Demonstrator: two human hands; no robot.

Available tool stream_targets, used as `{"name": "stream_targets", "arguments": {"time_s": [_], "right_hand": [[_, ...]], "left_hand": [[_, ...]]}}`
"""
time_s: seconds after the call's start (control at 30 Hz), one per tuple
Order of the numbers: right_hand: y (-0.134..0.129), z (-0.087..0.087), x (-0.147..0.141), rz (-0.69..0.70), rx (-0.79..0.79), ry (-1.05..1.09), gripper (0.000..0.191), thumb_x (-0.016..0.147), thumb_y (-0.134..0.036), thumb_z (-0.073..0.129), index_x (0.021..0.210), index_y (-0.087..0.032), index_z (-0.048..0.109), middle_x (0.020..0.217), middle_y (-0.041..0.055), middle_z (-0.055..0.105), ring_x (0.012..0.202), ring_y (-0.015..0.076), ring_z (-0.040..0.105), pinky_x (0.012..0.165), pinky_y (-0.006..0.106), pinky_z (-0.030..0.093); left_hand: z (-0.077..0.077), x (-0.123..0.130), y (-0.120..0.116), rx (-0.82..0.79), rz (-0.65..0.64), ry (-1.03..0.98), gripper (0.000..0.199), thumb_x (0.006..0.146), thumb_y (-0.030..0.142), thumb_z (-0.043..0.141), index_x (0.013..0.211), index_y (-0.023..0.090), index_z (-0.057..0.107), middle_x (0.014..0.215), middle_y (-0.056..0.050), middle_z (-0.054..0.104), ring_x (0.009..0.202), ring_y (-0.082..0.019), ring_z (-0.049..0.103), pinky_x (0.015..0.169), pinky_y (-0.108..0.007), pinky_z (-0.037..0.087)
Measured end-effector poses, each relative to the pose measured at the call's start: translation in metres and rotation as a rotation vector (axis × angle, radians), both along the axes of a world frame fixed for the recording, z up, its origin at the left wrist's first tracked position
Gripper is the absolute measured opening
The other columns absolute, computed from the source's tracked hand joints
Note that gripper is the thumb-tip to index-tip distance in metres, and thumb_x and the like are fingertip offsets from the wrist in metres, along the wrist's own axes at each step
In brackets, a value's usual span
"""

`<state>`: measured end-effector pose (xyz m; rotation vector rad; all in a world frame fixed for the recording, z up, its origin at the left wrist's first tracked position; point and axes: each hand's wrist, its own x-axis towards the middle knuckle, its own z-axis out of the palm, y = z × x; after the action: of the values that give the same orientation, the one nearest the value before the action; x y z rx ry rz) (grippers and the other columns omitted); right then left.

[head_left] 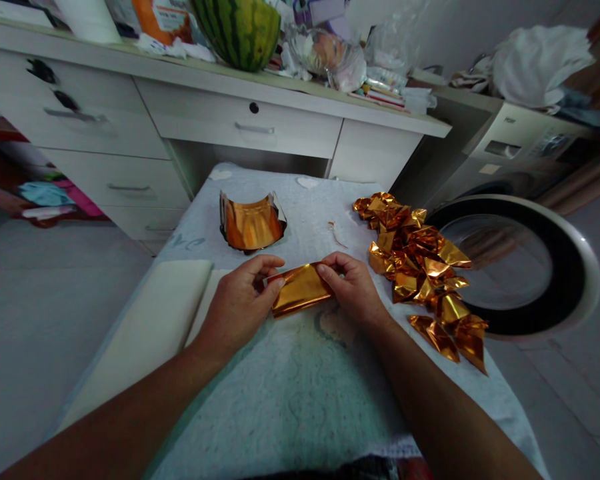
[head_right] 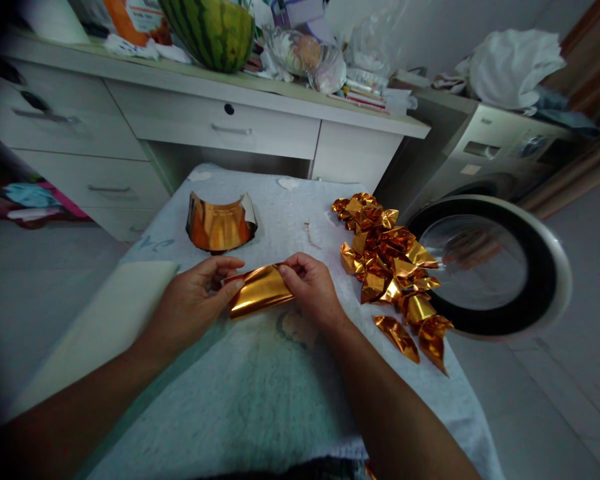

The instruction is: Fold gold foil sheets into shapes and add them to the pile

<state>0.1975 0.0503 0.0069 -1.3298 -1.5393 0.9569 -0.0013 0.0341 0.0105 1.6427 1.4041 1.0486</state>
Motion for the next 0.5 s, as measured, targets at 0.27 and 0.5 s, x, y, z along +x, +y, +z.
{"name": "stream_targets", "arguments": {"time_s": [0.27, 0.5], "right_hand": [[0.001, -0.011, -0.003, -0.048, -0.03, -0.103, 0.015, 0.081, -0.032, 0.058, 0.075, -0.019, 0.061, 0.062, -0.0032, 0.054, 0.057, 0.0113, 0.048, 0.051, 0.022, 0.035], [0.001, -0.014, -0.002, -0.078, -0.031, -0.208, 0.011, 0.08, -0.029, 0.06, 0.074, -0.019, 0.058, 0.059, -0.0046, 0.053, 0.054, 0.0107, 0.048, 0.05, 0.022, 0.033]], "left_hand": [[-0.006, -0.003, 0.005, -0.028, -0.039, 0.162, 0.023, 0.082, 0.027, 0.057, 0.102, 0.021, 0.066, 0.081, 0.0, 0.064, 0.07, -0.017, 0.061, 0.064, -0.029, 0.046], [-0.005, -0.003, 0.007, -0.031, -0.085, 0.312, 0.019, 0.081, 0.026, 0.055, 0.095, 0.022, 0.067, 0.073, 0.001, 0.061, 0.068, -0.018, 0.06, 0.061, -0.03, 0.042]]}}
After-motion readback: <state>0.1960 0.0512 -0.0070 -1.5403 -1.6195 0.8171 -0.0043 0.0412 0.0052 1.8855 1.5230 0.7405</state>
